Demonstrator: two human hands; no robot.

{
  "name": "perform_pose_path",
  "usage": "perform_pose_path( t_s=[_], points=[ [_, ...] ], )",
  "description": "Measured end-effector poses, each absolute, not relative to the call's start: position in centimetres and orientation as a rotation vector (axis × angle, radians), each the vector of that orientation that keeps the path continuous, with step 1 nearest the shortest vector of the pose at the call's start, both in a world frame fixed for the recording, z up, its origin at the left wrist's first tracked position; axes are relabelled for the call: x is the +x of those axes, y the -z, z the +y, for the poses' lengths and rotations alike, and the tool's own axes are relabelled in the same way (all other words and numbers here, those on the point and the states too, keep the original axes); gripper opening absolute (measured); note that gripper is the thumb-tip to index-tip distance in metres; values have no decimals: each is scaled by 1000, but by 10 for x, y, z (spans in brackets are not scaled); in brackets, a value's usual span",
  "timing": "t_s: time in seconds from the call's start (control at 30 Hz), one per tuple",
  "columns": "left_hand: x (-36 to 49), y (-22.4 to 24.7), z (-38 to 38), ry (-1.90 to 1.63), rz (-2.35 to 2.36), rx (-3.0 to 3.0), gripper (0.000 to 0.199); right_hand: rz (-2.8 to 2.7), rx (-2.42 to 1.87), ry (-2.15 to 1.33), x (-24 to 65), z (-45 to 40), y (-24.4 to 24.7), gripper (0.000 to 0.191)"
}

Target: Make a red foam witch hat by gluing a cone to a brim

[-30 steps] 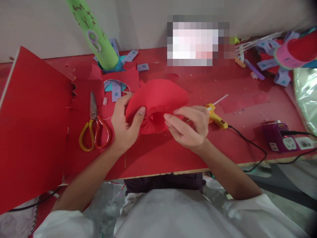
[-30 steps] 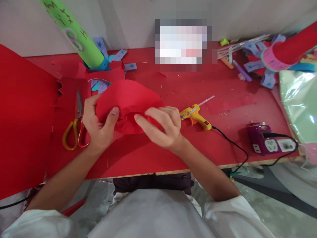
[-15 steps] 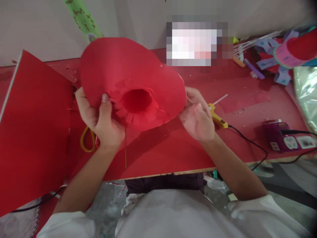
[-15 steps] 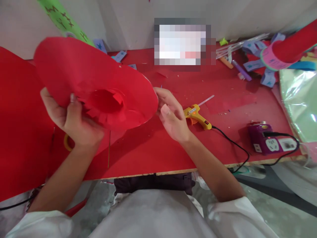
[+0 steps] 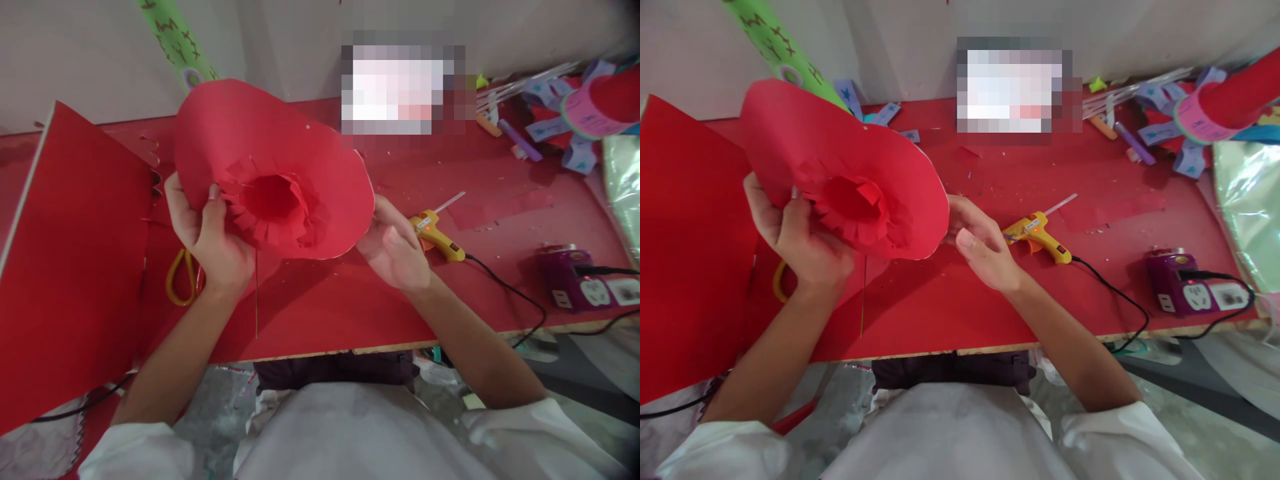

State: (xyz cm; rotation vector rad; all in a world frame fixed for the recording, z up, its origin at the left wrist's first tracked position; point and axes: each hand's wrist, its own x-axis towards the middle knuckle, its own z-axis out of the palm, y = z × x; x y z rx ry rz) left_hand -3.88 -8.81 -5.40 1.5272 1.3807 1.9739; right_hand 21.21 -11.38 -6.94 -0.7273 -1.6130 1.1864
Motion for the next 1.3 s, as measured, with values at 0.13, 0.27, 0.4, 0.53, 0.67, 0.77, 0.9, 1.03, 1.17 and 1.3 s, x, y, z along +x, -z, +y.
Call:
perform_pose_path(
  t_s=[0.13,0.27,0.4,0.53,0.67,0.77,0.9,1.03,1.17,1.3],
  points=[
    [-38,57,-89,-1997,1375,1617,18,-1554,-649,-1178,206,-112,69,58],
    [-37,60,-97,-2003,1508,1772,31,-1512,-817,-986,200,-112,67,58],
    [-36,59,-109,-1854,1637,1923,41,-1451,-985,-933,200,-114,66,40],
    [-38,63,-116,-1807,1423,2144,73,-1329,-998,-974,201,-116,67,25],
    [-40,73,-119,-1626,1492,2203,110,-1293,-992,-962,202,-116,66,21],
    [-38,73,-119,-1606,1597,2152,101,-1332,-996,-913,203,-116,65,19],
    [-35,61,-120,-1579,1700,2184,80,-1366,-1008,-856,202,-117,64,20],
    [-34,57,-117,-1580,1680,2122,73,-1405,-987,-855,200,-116,66,21],
    [-36,63,-112,-1649,1588,2067,72,-1448,-986,-790,202,-114,68,21],
    [-36,63,-111,-1648,1626,2070,69,-1477,-972,-546,204,-112,65,25]
  ],
)
